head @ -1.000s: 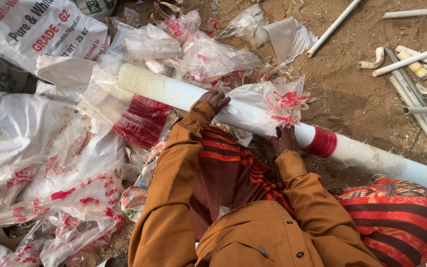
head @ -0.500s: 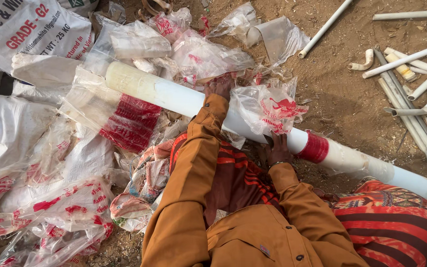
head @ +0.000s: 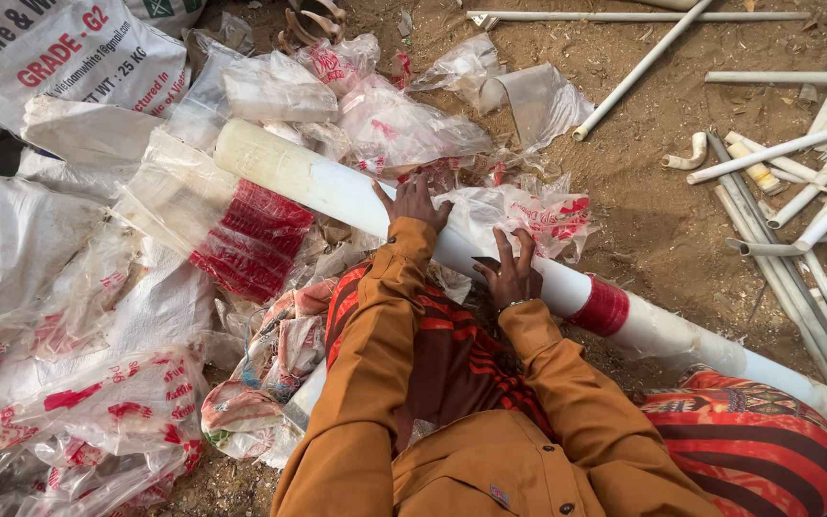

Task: The person wraps a plastic pipe with plastic sheeting and red tape, then uses a small blade to trim the excess plastic.

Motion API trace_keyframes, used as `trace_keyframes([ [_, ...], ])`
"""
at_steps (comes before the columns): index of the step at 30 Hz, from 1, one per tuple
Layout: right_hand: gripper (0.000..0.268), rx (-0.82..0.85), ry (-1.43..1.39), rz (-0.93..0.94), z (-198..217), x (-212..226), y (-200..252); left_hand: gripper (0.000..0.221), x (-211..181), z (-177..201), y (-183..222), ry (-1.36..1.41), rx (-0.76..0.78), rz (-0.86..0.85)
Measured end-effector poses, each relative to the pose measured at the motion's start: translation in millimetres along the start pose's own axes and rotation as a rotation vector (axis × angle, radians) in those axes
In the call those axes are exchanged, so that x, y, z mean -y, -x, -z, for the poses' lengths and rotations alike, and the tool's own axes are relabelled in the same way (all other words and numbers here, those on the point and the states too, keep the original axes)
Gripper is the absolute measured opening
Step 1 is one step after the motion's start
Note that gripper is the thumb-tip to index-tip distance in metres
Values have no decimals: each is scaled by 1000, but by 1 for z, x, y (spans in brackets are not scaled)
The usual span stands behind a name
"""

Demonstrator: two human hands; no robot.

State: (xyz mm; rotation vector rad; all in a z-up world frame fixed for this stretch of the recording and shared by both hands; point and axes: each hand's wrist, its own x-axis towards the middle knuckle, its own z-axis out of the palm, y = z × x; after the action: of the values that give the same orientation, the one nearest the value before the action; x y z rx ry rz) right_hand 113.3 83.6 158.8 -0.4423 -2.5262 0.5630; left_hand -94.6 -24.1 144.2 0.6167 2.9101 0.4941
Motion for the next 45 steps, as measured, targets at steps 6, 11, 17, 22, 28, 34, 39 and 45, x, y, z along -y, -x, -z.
trace_keyframes([
  [6, 43, 95, 122, 22, -16, -24, -31, 66, 13, 5, 20, 53, 27, -130],
  [11, 19, 141, 143, -224, -39, -56, -44, 63, 29, -7, 31, 24, -113, -360],
  [17, 18, 31, 84, -231, -28, -48, -55, 50, 42, -13, 47, 112, -204, -456],
  [22, 22, -75, -47, -27, 14, -27, -66, 49, 40, -9, 52, 241, -338, -557],
  [28, 22, -20, -49, 94, 45, -20, -82, 55, 33, -26, 46, 290, -315, -569],
  [34, 23, 215, 30, 74, 38, -21, -77, 74, 43, -13, 50, 49, -174, -643],
  [39, 22, 356, 34, 117, 42, -17, -54, 104, 10, -4, 80, -284, 24, -501],
  [45, 37, 320, 0, 140, 55, 1, -27, 46, 1, -49, 57, -216, -106, -809],
])
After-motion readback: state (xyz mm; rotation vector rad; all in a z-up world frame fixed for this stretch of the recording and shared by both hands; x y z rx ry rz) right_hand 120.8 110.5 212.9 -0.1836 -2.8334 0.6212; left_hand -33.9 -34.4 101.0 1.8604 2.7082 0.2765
